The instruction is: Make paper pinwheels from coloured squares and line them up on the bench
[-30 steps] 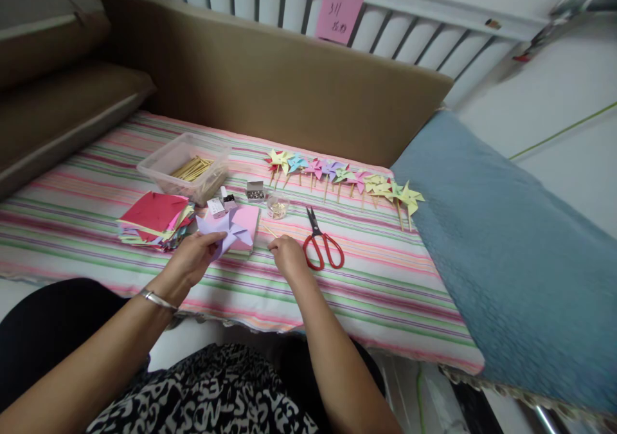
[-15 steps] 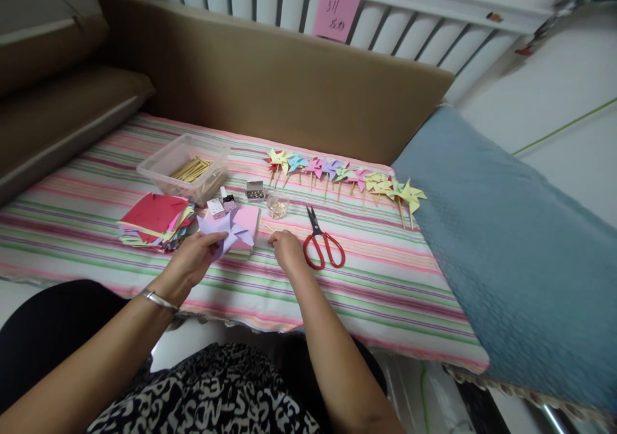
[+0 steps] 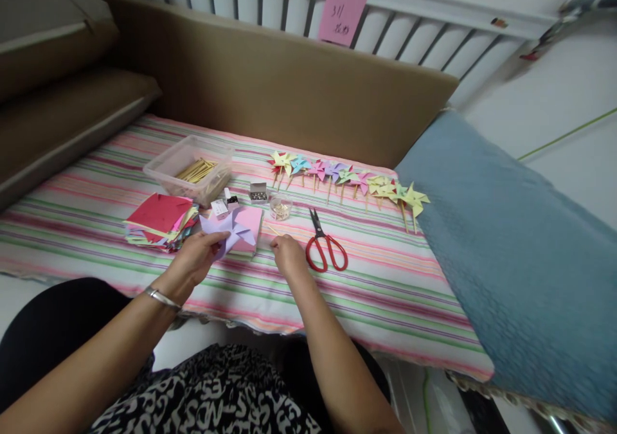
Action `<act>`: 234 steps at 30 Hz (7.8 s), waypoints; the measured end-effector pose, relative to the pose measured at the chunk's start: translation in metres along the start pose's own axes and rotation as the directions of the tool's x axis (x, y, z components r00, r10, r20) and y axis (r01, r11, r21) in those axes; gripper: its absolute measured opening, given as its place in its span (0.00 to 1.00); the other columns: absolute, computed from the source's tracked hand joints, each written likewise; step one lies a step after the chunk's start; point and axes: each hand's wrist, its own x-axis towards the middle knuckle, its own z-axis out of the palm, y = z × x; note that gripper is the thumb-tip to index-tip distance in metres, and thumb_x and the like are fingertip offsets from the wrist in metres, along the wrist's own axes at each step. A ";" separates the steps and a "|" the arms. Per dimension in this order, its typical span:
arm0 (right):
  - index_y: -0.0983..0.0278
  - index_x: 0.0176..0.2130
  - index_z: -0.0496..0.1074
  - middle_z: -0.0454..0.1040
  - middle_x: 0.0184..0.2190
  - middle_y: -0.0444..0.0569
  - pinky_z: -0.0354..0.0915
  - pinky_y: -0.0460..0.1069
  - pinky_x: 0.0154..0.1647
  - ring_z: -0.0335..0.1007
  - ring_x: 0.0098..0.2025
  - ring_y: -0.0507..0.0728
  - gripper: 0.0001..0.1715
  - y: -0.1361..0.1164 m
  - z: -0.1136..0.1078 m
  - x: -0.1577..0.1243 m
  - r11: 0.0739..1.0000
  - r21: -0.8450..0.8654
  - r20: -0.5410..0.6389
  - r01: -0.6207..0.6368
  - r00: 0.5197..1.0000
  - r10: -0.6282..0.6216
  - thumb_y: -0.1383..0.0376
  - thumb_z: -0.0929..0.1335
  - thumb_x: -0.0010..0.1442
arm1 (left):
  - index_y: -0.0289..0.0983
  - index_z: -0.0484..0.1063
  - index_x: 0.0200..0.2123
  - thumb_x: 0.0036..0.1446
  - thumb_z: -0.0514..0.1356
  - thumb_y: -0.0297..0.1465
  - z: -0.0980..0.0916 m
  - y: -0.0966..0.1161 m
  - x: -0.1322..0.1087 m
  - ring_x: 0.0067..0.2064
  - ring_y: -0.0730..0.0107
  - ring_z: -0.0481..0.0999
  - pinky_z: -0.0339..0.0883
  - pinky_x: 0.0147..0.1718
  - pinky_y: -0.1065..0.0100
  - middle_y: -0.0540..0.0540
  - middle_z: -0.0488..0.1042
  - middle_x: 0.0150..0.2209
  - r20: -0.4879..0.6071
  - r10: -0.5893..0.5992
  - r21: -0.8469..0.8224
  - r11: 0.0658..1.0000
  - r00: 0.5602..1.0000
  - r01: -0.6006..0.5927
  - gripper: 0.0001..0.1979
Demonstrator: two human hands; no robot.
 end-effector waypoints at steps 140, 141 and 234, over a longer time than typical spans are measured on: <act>0.63 0.24 0.71 0.73 0.27 0.44 0.62 0.49 0.40 0.68 0.33 0.54 0.04 -0.035 -0.035 -0.029 0.589 0.805 -0.065 0.071 0.997 -0.031 0.65 0.70 0.48 | 0.35 0.80 0.34 0.40 0.71 0.33 0.023 -0.029 -0.026 0.33 0.67 0.76 0.65 0.37 0.67 0.44 0.80 0.33 0.320 0.064 0.226 0.964 0.945 -0.142 0.14; 0.63 0.24 0.71 0.73 0.26 0.44 0.62 0.49 0.38 0.67 0.32 0.54 0.04 -0.035 -0.035 -0.029 0.568 0.821 -0.054 0.059 0.998 -0.026 0.65 0.70 0.47 | 0.35 0.80 0.34 0.41 0.71 0.33 0.023 -0.028 -0.027 0.34 0.67 0.76 0.65 0.38 0.67 0.44 0.80 0.33 0.333 0.052 0.219 0.967 0.941 -0.131 0.14; 0.61 0.30 0.76 0.75 0.30 0.44 0.63 0.48 0.39 0.69 0.35 0.54 0.07 -0.037 -0.055 -0.042 0.382 0.916 -0.064 0.125 0.983 -0.169 0.61 0.69 0.52 | 0.44 0.78 0.33 0.51 0.61 0.27 0.015 0.024 -0.048 0.39 0.64 0.77 0.67 0.49 0.56 0.48 0.80 0.33 0.764 0.501 0.412 0.106 0.406 -0.905 0.08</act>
